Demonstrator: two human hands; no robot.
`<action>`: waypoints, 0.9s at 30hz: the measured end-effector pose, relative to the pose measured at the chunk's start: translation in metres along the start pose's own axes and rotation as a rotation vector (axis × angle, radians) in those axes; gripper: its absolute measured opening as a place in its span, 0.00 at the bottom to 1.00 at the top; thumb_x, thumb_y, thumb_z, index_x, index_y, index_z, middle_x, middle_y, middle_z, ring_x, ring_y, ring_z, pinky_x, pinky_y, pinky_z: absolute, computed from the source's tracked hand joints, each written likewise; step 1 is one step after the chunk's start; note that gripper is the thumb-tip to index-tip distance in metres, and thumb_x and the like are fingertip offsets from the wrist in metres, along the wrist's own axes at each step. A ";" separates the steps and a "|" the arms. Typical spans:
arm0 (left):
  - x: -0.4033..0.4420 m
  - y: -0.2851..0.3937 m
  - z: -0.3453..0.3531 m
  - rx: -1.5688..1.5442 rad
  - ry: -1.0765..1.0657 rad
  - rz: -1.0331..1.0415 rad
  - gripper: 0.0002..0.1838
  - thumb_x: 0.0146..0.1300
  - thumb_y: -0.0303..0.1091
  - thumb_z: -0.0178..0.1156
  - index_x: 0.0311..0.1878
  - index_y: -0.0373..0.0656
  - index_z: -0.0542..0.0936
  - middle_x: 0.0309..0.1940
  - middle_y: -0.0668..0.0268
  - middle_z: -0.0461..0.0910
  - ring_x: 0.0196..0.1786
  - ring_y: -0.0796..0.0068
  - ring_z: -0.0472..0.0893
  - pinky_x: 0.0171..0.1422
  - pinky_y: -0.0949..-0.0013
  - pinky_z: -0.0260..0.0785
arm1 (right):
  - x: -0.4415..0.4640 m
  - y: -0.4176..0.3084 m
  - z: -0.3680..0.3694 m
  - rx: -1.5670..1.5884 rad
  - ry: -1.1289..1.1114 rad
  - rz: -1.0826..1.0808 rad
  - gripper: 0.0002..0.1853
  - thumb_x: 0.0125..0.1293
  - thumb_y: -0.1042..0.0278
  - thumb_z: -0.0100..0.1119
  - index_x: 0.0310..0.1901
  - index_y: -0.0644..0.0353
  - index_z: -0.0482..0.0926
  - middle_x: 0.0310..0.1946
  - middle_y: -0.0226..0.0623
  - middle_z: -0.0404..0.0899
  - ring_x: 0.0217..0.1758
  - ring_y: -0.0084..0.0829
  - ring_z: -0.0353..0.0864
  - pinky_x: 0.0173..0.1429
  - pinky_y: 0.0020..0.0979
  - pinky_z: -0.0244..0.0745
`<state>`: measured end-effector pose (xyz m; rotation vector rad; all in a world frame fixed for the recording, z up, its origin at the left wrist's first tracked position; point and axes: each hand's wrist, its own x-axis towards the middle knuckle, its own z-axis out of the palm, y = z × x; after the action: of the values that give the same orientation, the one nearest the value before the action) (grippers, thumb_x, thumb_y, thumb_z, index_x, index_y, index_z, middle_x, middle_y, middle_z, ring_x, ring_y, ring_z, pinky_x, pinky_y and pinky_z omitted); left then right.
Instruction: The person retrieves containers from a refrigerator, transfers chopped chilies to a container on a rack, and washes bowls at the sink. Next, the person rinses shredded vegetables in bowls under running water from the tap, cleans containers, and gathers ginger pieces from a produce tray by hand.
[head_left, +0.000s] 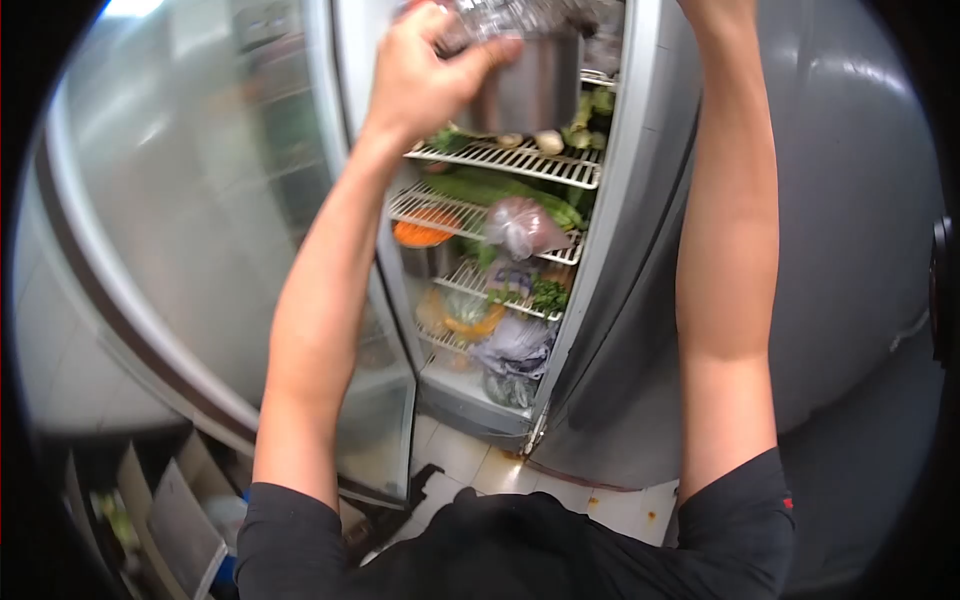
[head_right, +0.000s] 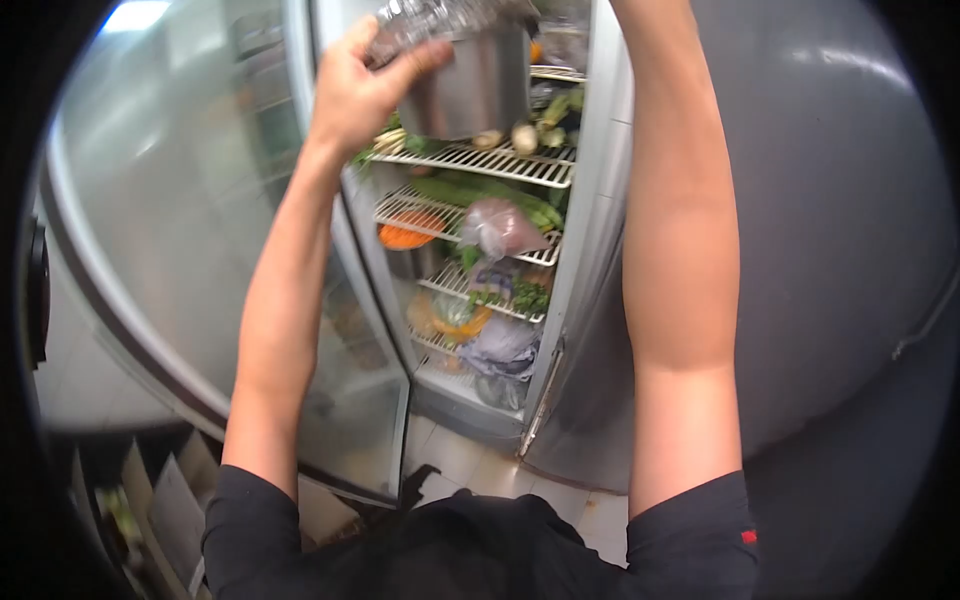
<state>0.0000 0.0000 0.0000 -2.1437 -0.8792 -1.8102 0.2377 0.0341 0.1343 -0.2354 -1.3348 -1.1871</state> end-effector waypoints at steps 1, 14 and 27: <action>-0.024 0.015 -0.003 0.046 0.046 0.034 0.17 0.55 0.37 0.75 0.45 0.39 0.86 0.38 0.60 0.85 0.41 0.69 0.84 0.49 0.66 0.75 | -0.006 -0.021 -0.013 0.178 0.083 0.136 0.11 0.66 0.71 0.53 0.34 0.70 0.81 0.33 0.55 0.82 0.39 0.50 0.84 0.46 0.41 0.77; -0.388 0.357 -0.015 0.789 0.086 -0.298 0.18 0.36 0.21 0.68 0.37 0.38 0.80 0.32 0.59 0.74 0.38 0.53 0.77 0.73 0.25 0.52 | -0.133 -0.170 -0.248 1.388 -0.079 0.794 0.07 0.76 0.71 0.53 0.44 0.67 0.76 0.47 0.36 0.75 0.47 0.25 0.75 0.56 0.27 0.70; -0.616 0.759 -0.047 1.574 0.531 -0.774 0.16 0.39 0.21 0.67 0.36 0.38 0.79 0.37 0.59 0.72 0.54 0.42 0.75 0.79 0.31 0.45 | -0.114 -0.462 -0.461 2.152 -0.350 0.535 0.10 0.78 0.71 0.47 0.50 0.69 0.74 0.51 0.44 0.72 0.56 0.38 0.74 0.64 0.37 0.68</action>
<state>0.3377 -0.8236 -0.4076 -0.3324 -2.0532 -0.9290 0.1939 -0.4475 -0.3186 0.7503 -1.9424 1.0836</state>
